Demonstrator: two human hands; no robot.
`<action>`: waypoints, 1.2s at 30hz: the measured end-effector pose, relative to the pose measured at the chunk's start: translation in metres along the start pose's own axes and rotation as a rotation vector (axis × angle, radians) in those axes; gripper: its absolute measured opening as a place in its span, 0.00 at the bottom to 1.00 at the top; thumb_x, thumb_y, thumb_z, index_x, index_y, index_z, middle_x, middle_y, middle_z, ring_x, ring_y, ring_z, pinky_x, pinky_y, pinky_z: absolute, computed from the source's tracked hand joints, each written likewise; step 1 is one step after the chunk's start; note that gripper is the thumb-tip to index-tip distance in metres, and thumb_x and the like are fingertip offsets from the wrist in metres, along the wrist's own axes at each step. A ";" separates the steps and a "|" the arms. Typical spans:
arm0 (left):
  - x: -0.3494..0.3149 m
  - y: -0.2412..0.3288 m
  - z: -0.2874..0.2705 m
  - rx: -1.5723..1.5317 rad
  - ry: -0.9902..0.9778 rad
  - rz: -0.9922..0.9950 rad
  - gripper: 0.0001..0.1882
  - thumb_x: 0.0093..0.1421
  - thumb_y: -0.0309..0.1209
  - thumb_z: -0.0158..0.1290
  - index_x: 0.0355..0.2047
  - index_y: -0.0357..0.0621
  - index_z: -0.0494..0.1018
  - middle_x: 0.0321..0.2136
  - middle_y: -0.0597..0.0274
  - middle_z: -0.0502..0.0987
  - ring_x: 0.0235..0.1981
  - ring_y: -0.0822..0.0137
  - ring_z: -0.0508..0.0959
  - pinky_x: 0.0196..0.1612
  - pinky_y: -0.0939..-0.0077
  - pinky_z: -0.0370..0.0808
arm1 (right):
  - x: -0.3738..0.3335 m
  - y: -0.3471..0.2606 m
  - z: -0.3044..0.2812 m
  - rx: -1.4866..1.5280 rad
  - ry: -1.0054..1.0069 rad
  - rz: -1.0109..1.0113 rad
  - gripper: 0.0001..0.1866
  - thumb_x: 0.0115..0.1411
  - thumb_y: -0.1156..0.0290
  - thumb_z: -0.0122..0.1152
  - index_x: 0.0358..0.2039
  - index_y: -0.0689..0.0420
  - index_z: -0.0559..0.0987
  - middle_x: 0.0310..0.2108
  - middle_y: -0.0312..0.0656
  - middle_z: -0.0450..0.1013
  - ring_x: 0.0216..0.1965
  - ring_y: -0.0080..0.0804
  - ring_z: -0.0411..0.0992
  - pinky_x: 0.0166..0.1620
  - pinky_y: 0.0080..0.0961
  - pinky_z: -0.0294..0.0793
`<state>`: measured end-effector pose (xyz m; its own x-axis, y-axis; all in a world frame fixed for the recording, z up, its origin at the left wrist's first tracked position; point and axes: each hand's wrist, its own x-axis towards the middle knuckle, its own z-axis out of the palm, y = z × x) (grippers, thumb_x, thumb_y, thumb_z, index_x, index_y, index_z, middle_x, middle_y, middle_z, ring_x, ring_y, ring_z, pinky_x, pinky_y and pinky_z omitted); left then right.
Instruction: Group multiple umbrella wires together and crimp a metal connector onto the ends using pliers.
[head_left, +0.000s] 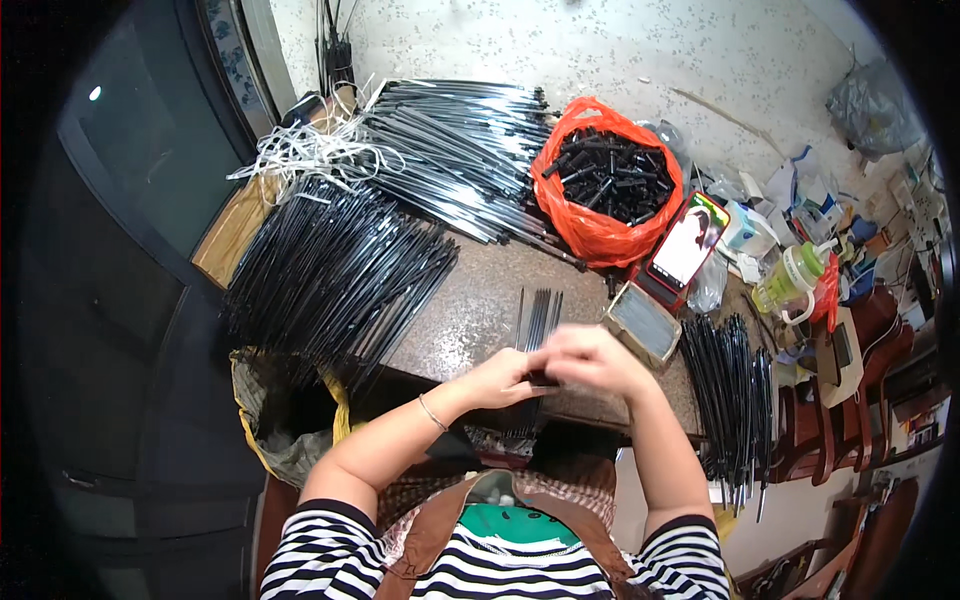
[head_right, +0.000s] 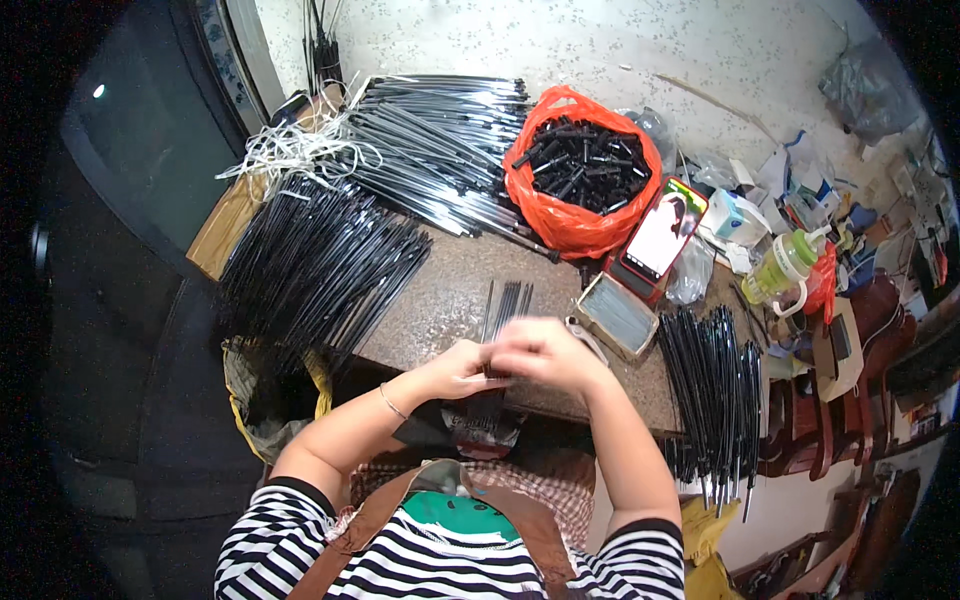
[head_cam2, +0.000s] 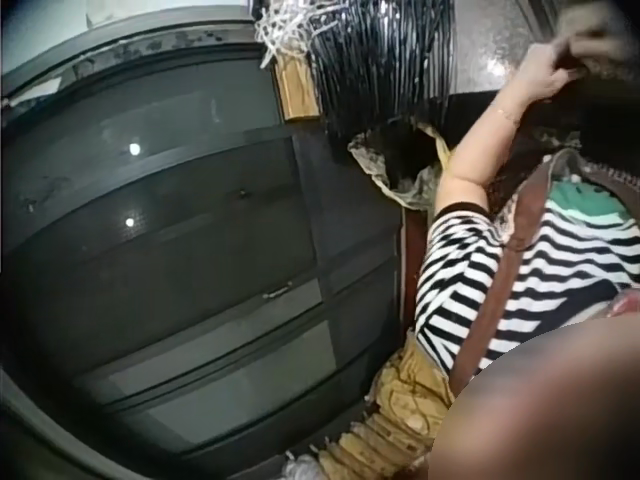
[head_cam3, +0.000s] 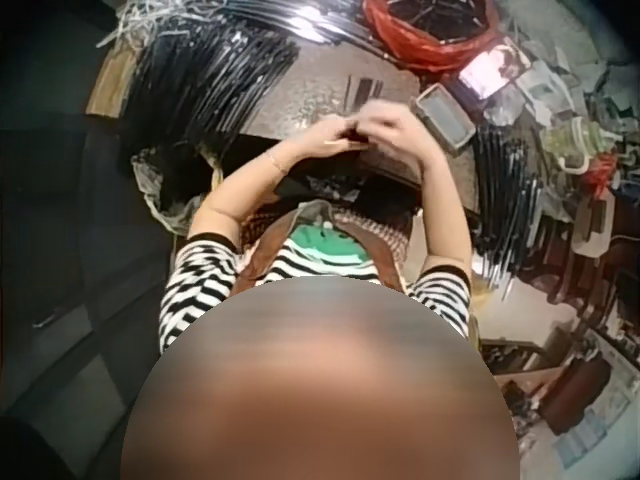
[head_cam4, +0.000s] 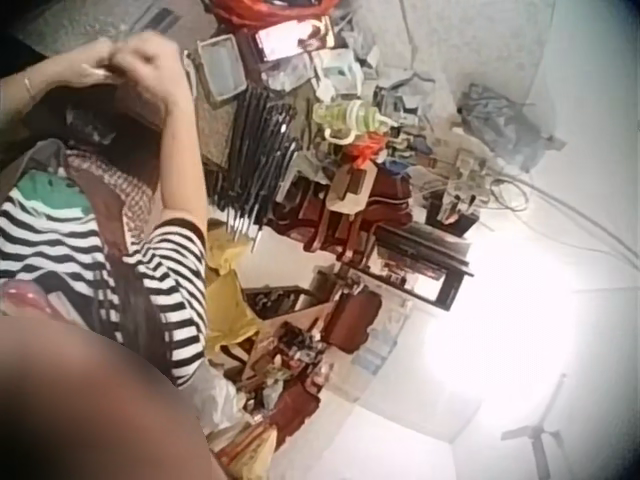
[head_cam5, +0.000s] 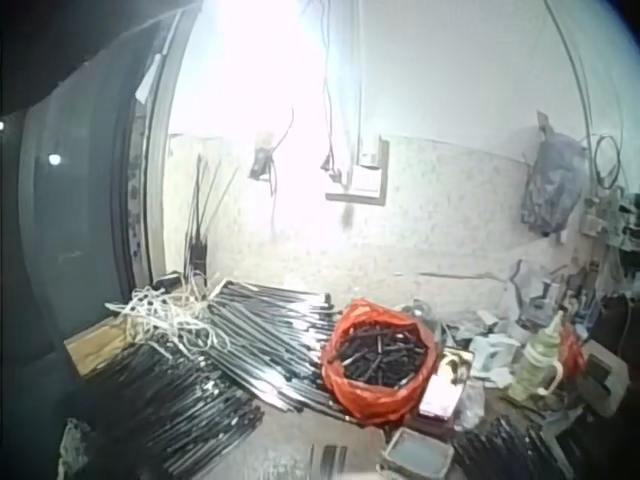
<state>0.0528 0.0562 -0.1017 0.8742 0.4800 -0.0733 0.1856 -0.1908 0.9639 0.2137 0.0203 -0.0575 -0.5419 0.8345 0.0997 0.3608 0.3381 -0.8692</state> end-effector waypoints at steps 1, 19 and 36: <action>0.000 -0.003 0.003 0.332 -0.013 0.332 0.17 0.40 0.23 0.48 0.35 0.45 0.64 0.34 0.57 0.68 0.39 0.63 0.66 0.42 0.77 0.62 | 0.007 0.019 0.000 -0.234 0.090 -0.060 0.13 0.47 0.68 0.48 0.35 0.54 0.69 0.37 0.41 0.63 0.37 0.36 0.61 0.40 0.29 0.60; -0.044 0.019 0.041 0.579 -0.147 1.039 0.25 0.35 0.41 0.52 0.32 0.36 0.65 0.29 0.53 0.67 0.32 0.59 0.69 0.40 0.68 0.65 | -0.030 0.034 0.049 -0.472 0.079 0.154 0.20 0.52 0.61 0.37 0.47 0.49 0.57 0.51 0.38 0.48 0.54 0.35 0.41 0.51 0.42 0.39; -0.071 -0.018 0.020 0.435 0.099 0.464 0.31 0.30 0.43 0.57 0.35 0.39 0.66 0.39 0.55 0.66 0.43 0.58 0.63 0.47 0.65 0.56 | -0.079 0.048 -0.051 -1.039 0.707 0.321 0.03 0.40 0.74 0.51 0.16 0.59 0.70 0.21 0.40 0.62 0.27 0.35 0.62 0.29 0.26 0.64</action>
<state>-0.0038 0.0082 -0.1186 0.8656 0.3369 0.3704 -0.0189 -0.7174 0.6965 0.3125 -0.0066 -0.0827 0.0790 0.8805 0.4675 0.9883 -0.0076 -0.1526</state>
